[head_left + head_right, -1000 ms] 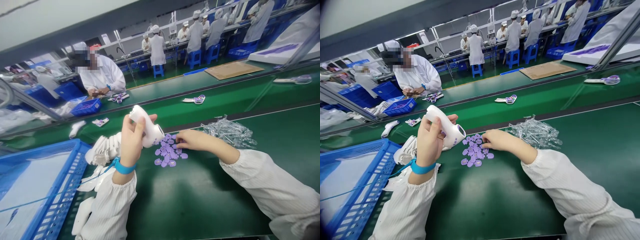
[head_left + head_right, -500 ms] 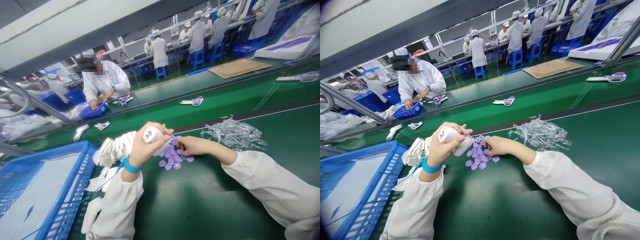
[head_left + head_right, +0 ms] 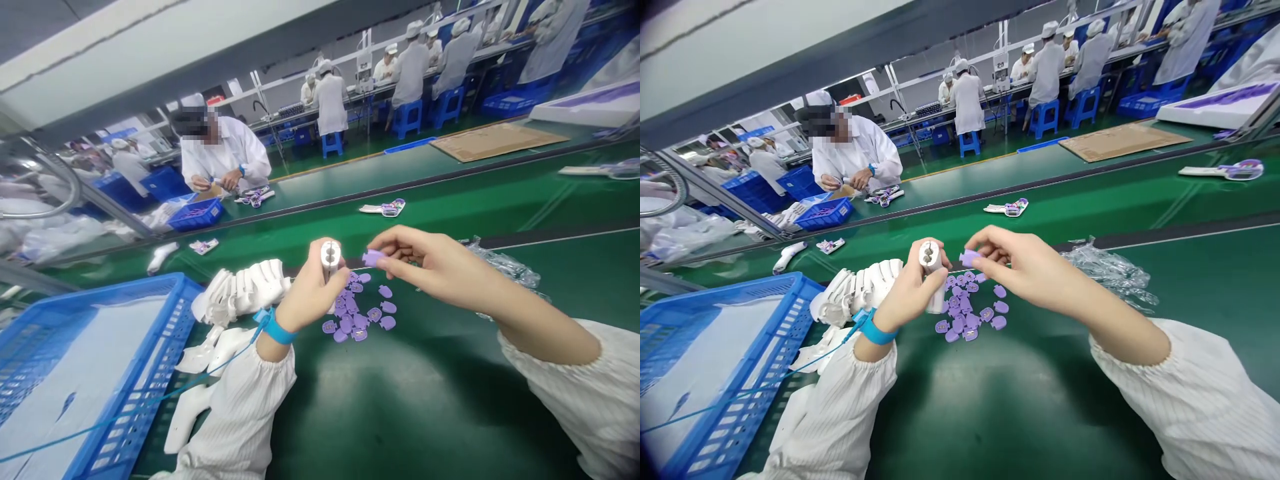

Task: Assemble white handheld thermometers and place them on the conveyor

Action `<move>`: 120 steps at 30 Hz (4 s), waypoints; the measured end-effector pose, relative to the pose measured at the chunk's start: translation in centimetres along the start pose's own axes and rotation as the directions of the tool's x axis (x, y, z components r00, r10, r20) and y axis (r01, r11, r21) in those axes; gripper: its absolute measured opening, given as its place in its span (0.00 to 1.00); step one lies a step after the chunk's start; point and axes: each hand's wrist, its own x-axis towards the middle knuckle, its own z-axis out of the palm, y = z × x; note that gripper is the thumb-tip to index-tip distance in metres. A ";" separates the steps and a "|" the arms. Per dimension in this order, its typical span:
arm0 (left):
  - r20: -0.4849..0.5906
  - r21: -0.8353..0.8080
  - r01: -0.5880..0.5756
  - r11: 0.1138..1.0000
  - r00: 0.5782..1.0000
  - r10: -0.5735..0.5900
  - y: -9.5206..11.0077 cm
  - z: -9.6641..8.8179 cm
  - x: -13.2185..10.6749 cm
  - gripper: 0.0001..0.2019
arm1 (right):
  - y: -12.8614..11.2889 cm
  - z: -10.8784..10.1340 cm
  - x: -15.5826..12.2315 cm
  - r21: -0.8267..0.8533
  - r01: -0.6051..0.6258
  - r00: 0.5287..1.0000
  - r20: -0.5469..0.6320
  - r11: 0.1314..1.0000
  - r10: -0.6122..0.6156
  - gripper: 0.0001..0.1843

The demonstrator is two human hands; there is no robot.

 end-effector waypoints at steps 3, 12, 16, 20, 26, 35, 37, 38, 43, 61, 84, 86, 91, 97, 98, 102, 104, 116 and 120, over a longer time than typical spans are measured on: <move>0.104 0.034 0.001 0.999 0.995 -0.004 -0.2 -0.1 0.1 0.26 | -0.8 0.2 -0.6 0.019 0.024 0.994 -0.110 1.000 -0.022 0.22; -0.054 0.086 -0.236 0.968 0.969 0.241 0.6 1.2 -0.1 0.10 | -2.2 1.1 -1.5 0.117 0.119 0.990 -0.083 0.986 -0.110 0.15; -0.049 0.004 -0.271 0.963 0.961 0.271 0.9 1.6 -0.4 0.08 | -2.7 1.7 -2.0 0.062 0.166 0.984 -0.070 0.984 -0.161 0.13; -0.002 -0.063 -0.191 0.979 0.981 0.192 1.0 1.7 -0.6 0.12 | -2.5 1.8 -2.0 -0.040 0.218 0.974 -0.055 0.975 -0.220 0.13; -0.037 0.013 -0.110 0.994 0.993 0.110 0.9 1.7 -1.1 0.15 | -2.3 1.6 -1.9 -0.089 0.253 0.963 -0.073 0.963 -0.259 0.14; 0.034 0.081 -0.121 0.989 0.992 0.118 1.7 1.3 -1.1 0.09 | -1.7 2.0 -1.7 -0.158 0.418 0.900 -0.063 0.894 -0.432 0.12; 0.063 0.136 -0.148 0.980 0.988 0.141 1.7 1.2 -1.2 0.09 | -1.6 2.4 -1.8 -0.194 0.428 0.893 -0.061 0.883 -0.447 0.12; 0.088 0.166 -0.172 0.971 0.983 0.159 1.7 1.2 -1.2 0.10 | -1.6 2.6 -1.9 -0.215 0.435 0.889 -0.056 0.875 -0.455 0.12; 0.142 0.263 -0.281 0.923 0.958 0.251 2.6 1.2 -1.8 0.13 | -1.9 4.1 -2.7 -0.261 0.430 0.874 -0.118 0.864 -0.471 0.09; -0.026 0.371 -0.419 0.828 0.887 0.461 2.8 -1.5 -1.0 0.14 | -2.4 0.2 -2.7 -0.381 0.330 0.910 -0.116 0.864 -0.398 0.10; -0.106 0.189 -0.382 0.905 0.908 0.405 0.5 -1.8 0.1 0.37 | -0.3 1.1 -0.4 -0.074 0.036 0.939 -0.340 0.997 -0.060 0.16; -0.126 0.115 -0.352 0.929 0.922 0.365 0.6 -1.7 0.0 0.35 | -0.3 0.9 -0.4 -0.123 0.136 0.935 -0.314 0.983 -0.168 0.15; -0.162 0.020 -0.419 0.908 0.895 0.416 1.9 -0.8 -0.7 0.18 | -0.6 1.1 -0.8 -0.160 0.339 0.908 -0.202 0.927 -0.367 0.13; -0.260 0.058 -0.383 0.922 0.886 0.384 3.6 0.1 -1.6 0.14 | -0.7 1.8 -1.3 -0.131 0.369 0.905 -0.176 0.920 -0.388 0.12; -0.263 0.059 -0.369 0.927 0.891 0.371 3.8 0.0 -1.8 0.14 | -0.6 2.1 -1.3 -0.141 0.362 0.904 -0.186 0.921 -0.384 0.12; -0.218 0.040 -0.335 0.941 0.917 0.336 3.8 -1.0 -1.9 0.12 | -0.7 3.1 -1.5 -0.223 0.346 0.880 -0.259 0.911 -0.397 0.13; -0.194 0.013 -0.318 0.948 0.929 0.315 3.5 -1.5 -1.7 0.13 | -1.0 3.0 -1.5 -0.232 0.315 0.895 -0.249 0.920 -0.369 0.15; -0.015 0.008 -0.464 0.886 0.886 0.464 1.3 -2.5 -0.3 0.23 | 0.5 1.4 0.3 0.552 -0.492 0.861 0.421 0.673 0.284 0.12; 0.036 0.182 -0.664 0.725 0.742 0.670 1.3 -3.7 0.0 0.24 | 1.4 1.4 0.2 0.720 -0.564 0.817 0.559 0.405 0.142 0.11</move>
